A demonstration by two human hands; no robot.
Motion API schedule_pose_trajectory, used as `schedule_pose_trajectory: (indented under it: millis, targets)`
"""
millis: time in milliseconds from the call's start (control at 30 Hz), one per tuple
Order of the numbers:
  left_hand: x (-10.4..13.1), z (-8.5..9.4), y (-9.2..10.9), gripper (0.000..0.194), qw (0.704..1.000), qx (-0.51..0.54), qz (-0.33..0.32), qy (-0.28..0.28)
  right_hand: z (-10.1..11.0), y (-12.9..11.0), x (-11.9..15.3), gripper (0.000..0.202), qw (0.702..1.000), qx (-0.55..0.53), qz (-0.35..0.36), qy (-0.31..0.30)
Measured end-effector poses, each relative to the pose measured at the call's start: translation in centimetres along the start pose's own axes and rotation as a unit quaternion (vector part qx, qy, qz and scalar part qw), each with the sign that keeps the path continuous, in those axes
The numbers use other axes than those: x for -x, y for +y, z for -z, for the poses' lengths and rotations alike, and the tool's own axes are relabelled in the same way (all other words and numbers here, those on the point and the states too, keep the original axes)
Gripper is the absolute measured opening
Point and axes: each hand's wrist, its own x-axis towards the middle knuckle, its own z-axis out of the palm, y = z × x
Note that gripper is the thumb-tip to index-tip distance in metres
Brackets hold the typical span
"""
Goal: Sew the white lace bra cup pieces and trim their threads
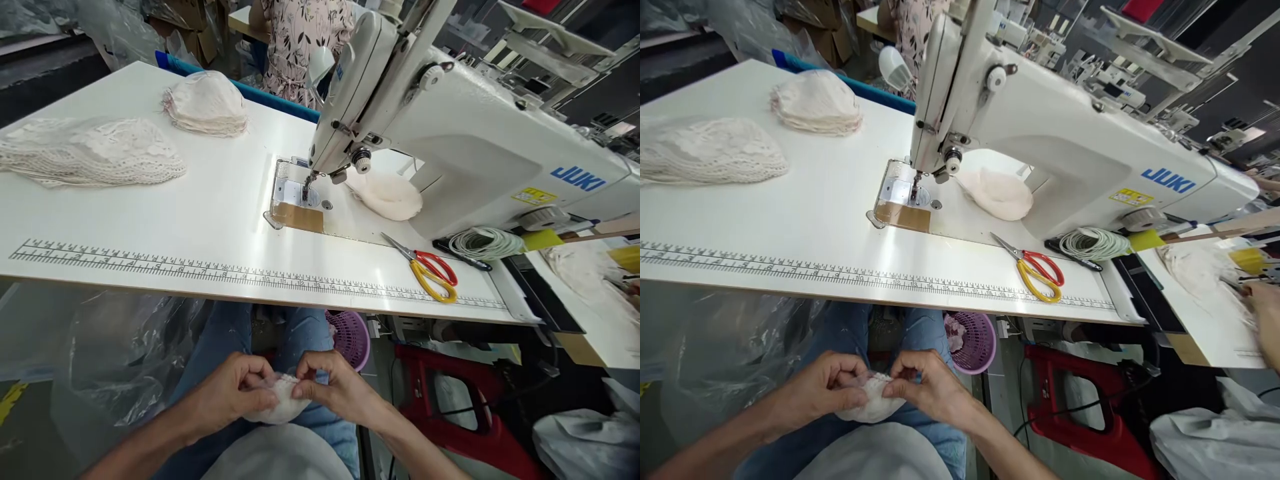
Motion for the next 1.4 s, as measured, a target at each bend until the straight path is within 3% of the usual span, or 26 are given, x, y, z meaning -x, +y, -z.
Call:
schedule_pose_trajectory:
  millis: [233,433,667,1200,1400]
  targets:
    - [-0.2,-0.8,1.2,0.024,0.998,-0.064,-0.01,0.014,-0.6,0.1,-0.2,0.035,0.999,-0.004,0.038,-0.008]
    - [0.1,-0.7,1.1,0.025,0.995,-0.103,-0.012,-0.002,-0.6,0.6,-0.1,0.035,0.998,-0.046,0.022,-0.02]
    - [0.8,-0.2,1.2,0.02,0.998,-0.041,0.007,-0.038,-0.2,1.0,-0.3,0.034,0.995,-0.097,0.026,-0.022]
    - [1.8,0.0,1.7,0.015,0.996,-0.062,-0.002,-0.058,-0.5,2.0,0.1,0.036,0.987,-0.154,-0.016,-0.038]
    - [0.7,-1.0,1.9,0.013,0.996,-0.089,0.009,-0.001,-0.4,1.3,0.1,0.033,0.99,-0.135,-0.01,-0.038]
